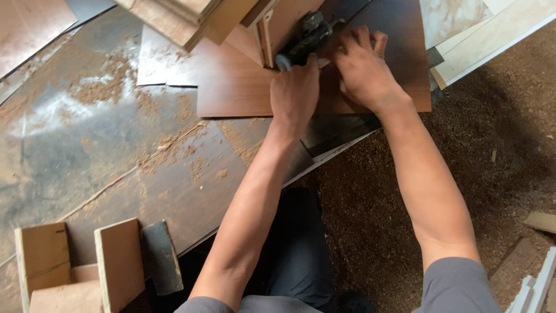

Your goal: The person sands a small wooden box with a sanding block, then uses a brush to remove dust from the box's surfaces. The person then picks up a wooden hand plane and brushes dust off it.

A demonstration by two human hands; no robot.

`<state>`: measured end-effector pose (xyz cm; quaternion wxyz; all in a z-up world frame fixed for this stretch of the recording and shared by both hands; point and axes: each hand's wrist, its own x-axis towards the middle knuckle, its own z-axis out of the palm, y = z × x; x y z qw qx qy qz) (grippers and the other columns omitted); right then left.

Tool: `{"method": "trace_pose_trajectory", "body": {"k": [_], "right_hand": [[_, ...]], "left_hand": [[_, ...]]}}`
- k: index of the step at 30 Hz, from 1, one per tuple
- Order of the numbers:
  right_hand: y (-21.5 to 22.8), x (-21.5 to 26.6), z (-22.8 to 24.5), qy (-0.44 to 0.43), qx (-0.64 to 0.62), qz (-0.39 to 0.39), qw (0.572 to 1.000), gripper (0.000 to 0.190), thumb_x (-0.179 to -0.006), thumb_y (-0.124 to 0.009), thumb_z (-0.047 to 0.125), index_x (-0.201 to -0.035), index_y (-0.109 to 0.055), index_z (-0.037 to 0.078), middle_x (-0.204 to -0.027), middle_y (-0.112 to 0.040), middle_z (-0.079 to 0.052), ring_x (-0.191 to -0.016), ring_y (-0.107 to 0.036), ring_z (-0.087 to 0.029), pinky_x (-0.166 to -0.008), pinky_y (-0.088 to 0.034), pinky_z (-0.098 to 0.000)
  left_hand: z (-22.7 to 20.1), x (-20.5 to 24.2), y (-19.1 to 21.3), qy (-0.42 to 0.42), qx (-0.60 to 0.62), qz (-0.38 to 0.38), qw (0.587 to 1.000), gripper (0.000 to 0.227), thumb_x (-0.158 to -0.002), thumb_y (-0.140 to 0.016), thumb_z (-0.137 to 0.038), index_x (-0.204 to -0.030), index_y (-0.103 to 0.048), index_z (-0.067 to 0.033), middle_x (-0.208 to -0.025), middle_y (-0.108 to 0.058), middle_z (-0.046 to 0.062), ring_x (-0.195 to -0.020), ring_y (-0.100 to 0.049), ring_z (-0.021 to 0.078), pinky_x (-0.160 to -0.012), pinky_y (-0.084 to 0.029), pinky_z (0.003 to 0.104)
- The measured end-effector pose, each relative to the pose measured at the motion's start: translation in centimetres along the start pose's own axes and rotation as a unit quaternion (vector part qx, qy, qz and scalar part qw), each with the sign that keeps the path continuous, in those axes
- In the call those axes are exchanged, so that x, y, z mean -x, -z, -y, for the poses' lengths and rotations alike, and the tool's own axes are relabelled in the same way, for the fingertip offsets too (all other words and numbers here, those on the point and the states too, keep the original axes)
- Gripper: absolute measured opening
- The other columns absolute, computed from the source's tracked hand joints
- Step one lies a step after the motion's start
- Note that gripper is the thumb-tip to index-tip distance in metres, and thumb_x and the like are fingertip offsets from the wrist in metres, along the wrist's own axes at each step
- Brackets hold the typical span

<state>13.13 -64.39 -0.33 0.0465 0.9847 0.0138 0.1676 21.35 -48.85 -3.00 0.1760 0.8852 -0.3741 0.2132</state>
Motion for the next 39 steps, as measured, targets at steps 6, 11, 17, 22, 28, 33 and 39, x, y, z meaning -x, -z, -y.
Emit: {"method": "trace_pose_trajectory", "body": {"k": [6,11,17,22,28,33,39], "right_hand": [[4.2,3.4,3.8,-0.001,-0.103,-0.076,0.992,0.012,-0.11,-0.06,0.006,-0.114,-0.069,0.0,-0.109,-0.065,-0.018,-0.103,-0.064,-0.035,-0.088,-0.052,-0.0457],[4.6,7.9,10.3,0.037,-0.16,-0.128,0.978,0.024,-0.122,-0.046,0.013,-0.113,-0.064,0.0,-0.111,-0.061,-0.018,-0.097,-0.059,-0.031,-0.089,-0.052,-0.042],[4.5,9.5,21.7,0.064,-0.267,-0.083,0.958,0.021,-0.113,-0.044,0.012,-0.121,-0.062,0.006,-0.11,-0.06,-0.015,-0.098,-0.056,-0.03,-0.089,-0.044,-0.044],[7.2,9.7,30.4,0.115,-0.361,-0.093,0.921,0.02,-0.107,-0.054,0.005,-0.124,-0.063,0.005,-0.115,-0.061,-0.015,-0.099,-0.058,-0.033,-0.089,-0.046,-0.043],[9.3,9.2,36.0,0.134,-0.381,-0.086,0.911,0.021,-0.104,-0.058,0.003,-0.124,-0.065,0.006,-0.115,-0.062,-0.013,-0.099,-0.06,-0.033,-0.088,-0.048,-0.042],[9.9,9.6,38.1,0.131,-0.4,-0.07,0.904,0.022,-0.105,-0.057,0.003,-0.125,-0.065,0.005,-0.114,-0.061,-0.014,-0.1,-0.062,-0.032,-0.088,-0.051,-0.0398],[9.7,9.6,39.1,0.117,-0.432,-0.06,0.892,0.023,-0.107,-0.054,0.002,-0.127,-0.064,0.004,-0.113,-0.062,-0.015,-0.094,-0.064,-0.028,-0.082,-0.053,-0.0361]], "left_hand": [[0.2,4.7,4.5,-0.015,0.067,-0.027,0.997,0.018,-0.094,-0.058,-0.021,-0.105,-0.07,-0.0149,-0.069,-0.069,0.009,-0.055,-0.068,0.0283,-0.046,-0.051,0.044],[1.5,11.9,11.6,0.004,0.087,-0.087,0.992,0.032,-0.101,-0.059,-0.028,-0.129,-0.059,-0.0143,-0.073,-0.068,0.004,-0.058,-0.068,0.0243,-0.049,-0.049,0.04],[5.7,22.1,20.5,0.037,0.051,-0.096,0.993,0.032,-0.104,-0.064,-0.027,-0.132,-0.06,-0.0124,-0.076,-0.068,0.004,-0.062,-0.069,0.0205,-0.053,-0.05,0.036],[9.0,29.3,26.0,0.069,0.009,-0.1,0.993,0.03,-0.103,-0.066,-0.025,-0.129,-0.064,-0.0111,-0.071,-0.065,0.002,-0.061,-0.067,0.0191,-0.054,-0.05,0.034],[11.2,32.9,29.3,0.094,-0.005,-0.119,0.988,0.03,-0.1,-0.069,-0.024,-0.127,-0.067,-0.0104,-0.067,-0.062,0.002,-0.056,-0.064,0.0184,-0.051,-0.049,0.034],[12.2,35.3,30.0,0.097,0.032,-0.191,0.976,0.034,-0.099,-0.072,-0.024,-0.129,-0.068,-0.0086,-0.074,-0.063,0.002,-0.062,-0.066,0.0177,-0.056,-0.051,0.033],[15.8,39.8,30.8,0.136,0.032,-0.295,0.945,0.042,-0.095,-0.086,-0.039,-0.117,-0.068,-0.0085,-0.09,-0.065,0.003,-0.079,-0.065,0.0189,-0.067,-0.055,0.032]]}}
